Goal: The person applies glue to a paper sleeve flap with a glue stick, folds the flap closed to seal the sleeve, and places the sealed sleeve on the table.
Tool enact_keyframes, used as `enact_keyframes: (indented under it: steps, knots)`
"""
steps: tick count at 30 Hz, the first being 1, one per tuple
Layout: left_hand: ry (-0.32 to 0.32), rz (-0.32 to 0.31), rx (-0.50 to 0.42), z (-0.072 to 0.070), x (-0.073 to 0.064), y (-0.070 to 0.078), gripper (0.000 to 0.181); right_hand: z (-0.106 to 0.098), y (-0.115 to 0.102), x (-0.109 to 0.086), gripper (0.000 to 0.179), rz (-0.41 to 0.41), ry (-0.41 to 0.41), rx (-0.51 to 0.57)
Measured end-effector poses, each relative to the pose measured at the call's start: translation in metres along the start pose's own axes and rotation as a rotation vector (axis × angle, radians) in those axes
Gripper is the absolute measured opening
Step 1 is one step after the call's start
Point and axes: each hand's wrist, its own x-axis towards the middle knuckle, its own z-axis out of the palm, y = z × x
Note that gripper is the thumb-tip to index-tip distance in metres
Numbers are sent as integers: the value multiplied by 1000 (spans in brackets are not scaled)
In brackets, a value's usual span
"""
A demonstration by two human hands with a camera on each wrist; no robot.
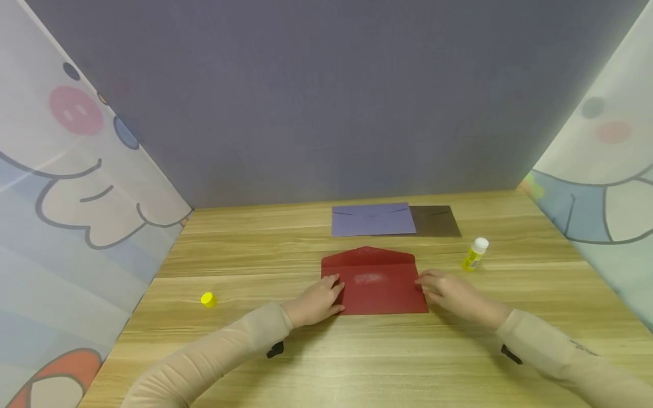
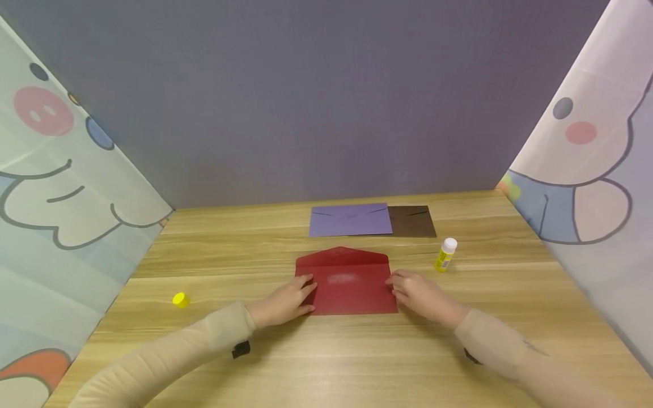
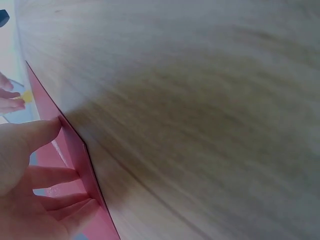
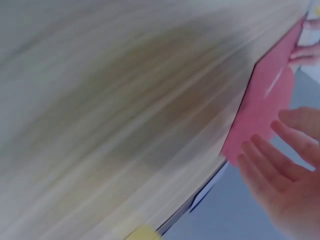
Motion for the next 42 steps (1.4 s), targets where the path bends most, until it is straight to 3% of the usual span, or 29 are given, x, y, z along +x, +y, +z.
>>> enact_keyframes:
  steps: [6, 10, 17, 24, 32, 42]
  knots:
    - [-3, -1, 7, -2, 0, 1, 52, -18, 9, -15, 23, 141, 124, 46]
    - [-7, -2, 3, -3, 0, 2, 53, -26, 16, -27, 23, 188, 201, 26]
    - [1, -3, 10, -1, 0, 2, 53, -41, 31, -47, 17, 298, 223, 40]
    - [4, -6, 5, 1, -1, 1, 53, -49, 48, -57, 12, 471, 251, 141]
    - [3, -1, 17, 0, -2, 1, 53, -53, 58, -54, 29, 511, 261, 248]
    - [1, 5, 22, 2, -2, -1, 53, -48, 64, -44, 43, 546, 198, 328]
